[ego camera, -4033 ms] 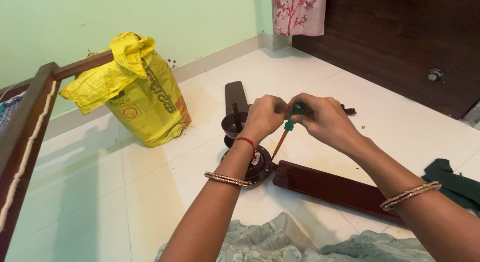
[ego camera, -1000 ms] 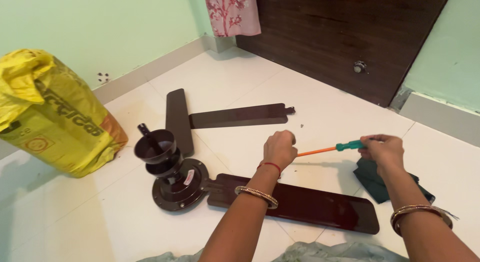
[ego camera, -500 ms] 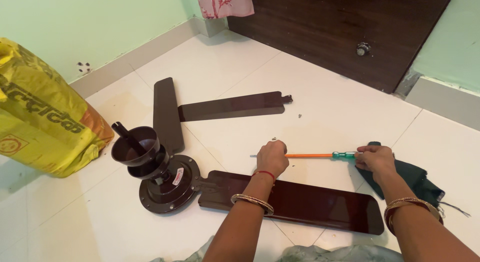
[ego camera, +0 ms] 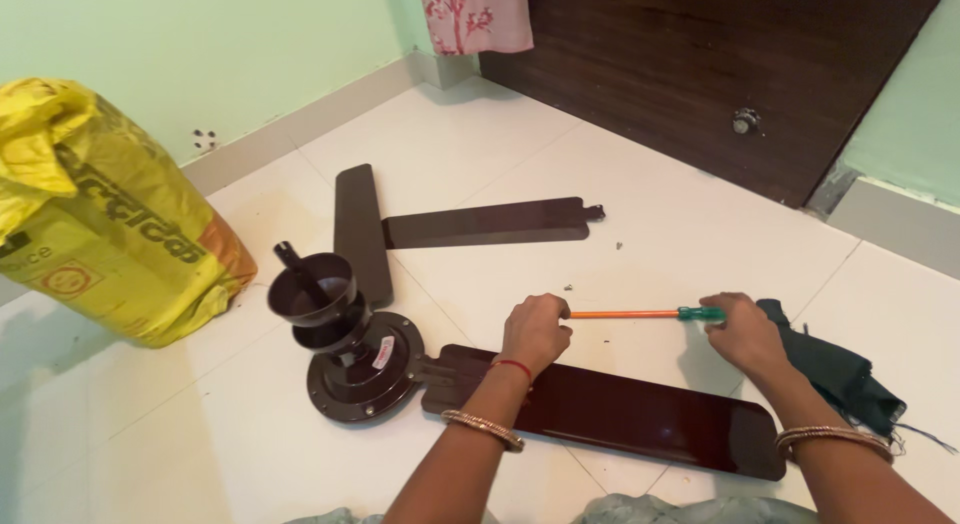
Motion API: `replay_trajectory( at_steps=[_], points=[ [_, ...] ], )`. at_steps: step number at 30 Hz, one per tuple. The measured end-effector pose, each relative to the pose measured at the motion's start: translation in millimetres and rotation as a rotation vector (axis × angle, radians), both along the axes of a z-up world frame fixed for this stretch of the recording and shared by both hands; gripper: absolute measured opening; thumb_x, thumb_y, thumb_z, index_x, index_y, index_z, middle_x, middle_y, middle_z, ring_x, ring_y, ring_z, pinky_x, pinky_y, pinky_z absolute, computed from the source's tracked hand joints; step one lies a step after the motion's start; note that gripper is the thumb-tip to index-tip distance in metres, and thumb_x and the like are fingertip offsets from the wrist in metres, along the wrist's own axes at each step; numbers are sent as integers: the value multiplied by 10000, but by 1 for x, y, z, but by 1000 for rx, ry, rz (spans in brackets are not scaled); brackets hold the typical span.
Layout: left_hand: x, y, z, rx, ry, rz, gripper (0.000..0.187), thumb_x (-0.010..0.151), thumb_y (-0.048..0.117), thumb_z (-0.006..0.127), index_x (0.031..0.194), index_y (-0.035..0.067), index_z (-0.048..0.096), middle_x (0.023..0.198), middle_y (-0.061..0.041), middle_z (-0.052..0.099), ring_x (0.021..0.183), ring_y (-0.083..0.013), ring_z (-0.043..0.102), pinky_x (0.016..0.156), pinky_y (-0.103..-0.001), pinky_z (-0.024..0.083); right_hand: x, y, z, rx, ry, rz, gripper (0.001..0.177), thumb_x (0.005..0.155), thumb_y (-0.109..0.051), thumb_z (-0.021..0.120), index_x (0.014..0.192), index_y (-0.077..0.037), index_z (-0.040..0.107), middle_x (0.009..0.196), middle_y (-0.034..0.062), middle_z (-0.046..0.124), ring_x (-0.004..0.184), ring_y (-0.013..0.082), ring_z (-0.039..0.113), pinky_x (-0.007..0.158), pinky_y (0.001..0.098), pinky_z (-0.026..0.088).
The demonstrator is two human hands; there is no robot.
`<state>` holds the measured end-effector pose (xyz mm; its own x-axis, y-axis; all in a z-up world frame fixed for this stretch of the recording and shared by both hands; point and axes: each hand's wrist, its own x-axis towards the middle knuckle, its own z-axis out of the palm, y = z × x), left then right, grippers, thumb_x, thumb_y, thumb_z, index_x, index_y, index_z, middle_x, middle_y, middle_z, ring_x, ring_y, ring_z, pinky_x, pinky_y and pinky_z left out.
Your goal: The person wipes a ceiling fan blade with a cloth, then attaches it to the fan motor housing using screws and a screwdriver. They repeat the process for a second blade, securing it in place.
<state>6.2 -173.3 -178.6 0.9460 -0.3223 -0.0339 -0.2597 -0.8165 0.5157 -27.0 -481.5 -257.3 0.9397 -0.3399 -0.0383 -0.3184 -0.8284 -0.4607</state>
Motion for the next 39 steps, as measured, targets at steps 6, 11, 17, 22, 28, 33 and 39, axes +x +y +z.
replay_trajectory(
  at_steps=[6,11,17,22,28,33,39],
  points=[
    [-11,72,27,22,-111,35,247,828,122,782,1069,66,772,1050,-176,748,1035,-338,703,955,-436,527,-8,65,70,-4,-55,101,304,947,-167,642,1239,-126,716,1144,108,771,1008,271,749,939,417,583],
    [-19,142,43,61,-94,192,255,830,131,784,1076,68,761,1074,-173,740,1046,-341,704,944,-436,534,-15,154,94,-19,-41,383,276,934,-159,630,1184,-117,741,1046,105,793,959,254,761,888,415,581],
    [-32,210,43,180,42,433,229,833,223,781,1029,105,790,1106,-146,755,1057,-332,714,916,-429,571,-6,247,117,0,-26,535,260,915,-137,626,1145,-85,736,993,107,797,921,262,761,849,428,574],
    [-46,258,31,126,119,674,357,783,345,838,1054,125,768,1098,-122,754,1073,-323,705,899,-432,579,0,307,123,-64,3,667,281,889,-137,656,1154,-87,734,970,142,787,944,301,733,859,445,549],
    [-51,268,8,28,97,719,629,731,488,885,1157,62,703,1294,-157,627,1171,-346,634,958,-429,545,3,359,101,-31,18,738,292,887,-131,668,1169,-74,712,1018,147,748,990,318,702,880,452,544],
    [-40,263,-13,-89,37,627,882,648,427,948,1331,31,556,1396,-123,545,1266,-325,557,1040,-407,490,-2,366,73,-11,-18,788,349,832,-64,662,1176,-86,716,1065,130,717,1025,313,668,905,437,525],
    [-40,264,-30,-143,-68,614,1062,592,346,987,1425,-27,443,1431,-177,512,1258,-343,566,1019,-411,499,8,350,64,4,23,635,236,873,-66,640,1075,-80,761,1029,91,751,996,268,713,917,409,541]
  ],
)
